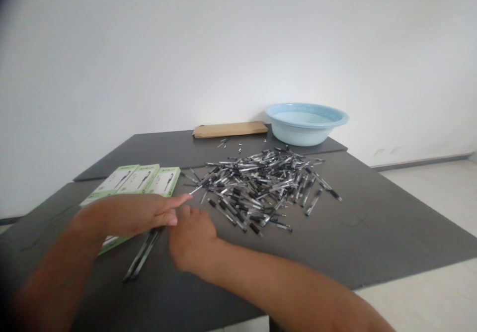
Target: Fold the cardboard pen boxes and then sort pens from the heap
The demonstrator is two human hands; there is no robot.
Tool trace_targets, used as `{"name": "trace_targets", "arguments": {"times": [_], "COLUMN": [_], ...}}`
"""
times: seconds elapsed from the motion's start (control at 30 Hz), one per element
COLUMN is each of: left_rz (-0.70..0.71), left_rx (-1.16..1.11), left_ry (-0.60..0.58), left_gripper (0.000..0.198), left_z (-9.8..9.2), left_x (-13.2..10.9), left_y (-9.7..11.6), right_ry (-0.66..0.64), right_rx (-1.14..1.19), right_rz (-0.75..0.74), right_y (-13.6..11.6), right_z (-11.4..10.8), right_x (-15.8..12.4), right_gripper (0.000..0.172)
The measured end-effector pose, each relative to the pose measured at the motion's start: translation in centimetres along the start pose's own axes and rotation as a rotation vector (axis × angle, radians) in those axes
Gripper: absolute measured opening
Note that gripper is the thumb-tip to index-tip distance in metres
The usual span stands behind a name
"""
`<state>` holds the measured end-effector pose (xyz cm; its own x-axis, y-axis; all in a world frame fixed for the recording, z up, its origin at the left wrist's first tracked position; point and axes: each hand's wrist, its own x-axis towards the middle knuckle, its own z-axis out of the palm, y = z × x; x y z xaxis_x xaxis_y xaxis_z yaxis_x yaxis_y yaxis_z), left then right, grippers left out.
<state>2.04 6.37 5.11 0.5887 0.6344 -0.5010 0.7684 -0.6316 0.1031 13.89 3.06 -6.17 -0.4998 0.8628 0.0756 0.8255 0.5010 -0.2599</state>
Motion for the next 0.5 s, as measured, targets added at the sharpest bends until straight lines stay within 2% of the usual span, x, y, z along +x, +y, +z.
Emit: {"name": "trace_targets", "arguments": {"times": [0.03, 0.1, 0.27, 0.37, 0.5], "left_rz": [-0.006, -0.030, -0.071, -0.088, -0.074], "left_rx": [0.006, 0.012, 0.023, 0.029, 0.013], "left_ry": [0.002, -0.002, -0.048, -0.055, -0.079], "left_gripper": [0.062, 0.064, 0.064, 0.062, 0.062], "left_z": [0.1, 0.2, 0.3, 0.3, 0.7], "left_x": [0.0, 0.0, 0.2, 0.5, 1.3], "left_y": [0.0, -0.1, 0.4, 0.7, 0.7], "right_ry": [-0.011, 0.000, -0.008, 0.028, 0.087], "right_rx": [-0.061, -0.138, -0.166, -0.112, -0.039], "right_rz": [0.002, 0.053, 0.148, 0.160, 0.196], "right_y": [1.4, 4.4, 11.1, 13.3, 14.7], "right_z": [-0.7, -2.0, -3.1, -3.2, -3.9], "right_x": [-0.6, -1.5, -2.1, -2.0, -2.1], "right_gripper": [0.033, 0.027, 0.029, 0.030, 0.026]}}
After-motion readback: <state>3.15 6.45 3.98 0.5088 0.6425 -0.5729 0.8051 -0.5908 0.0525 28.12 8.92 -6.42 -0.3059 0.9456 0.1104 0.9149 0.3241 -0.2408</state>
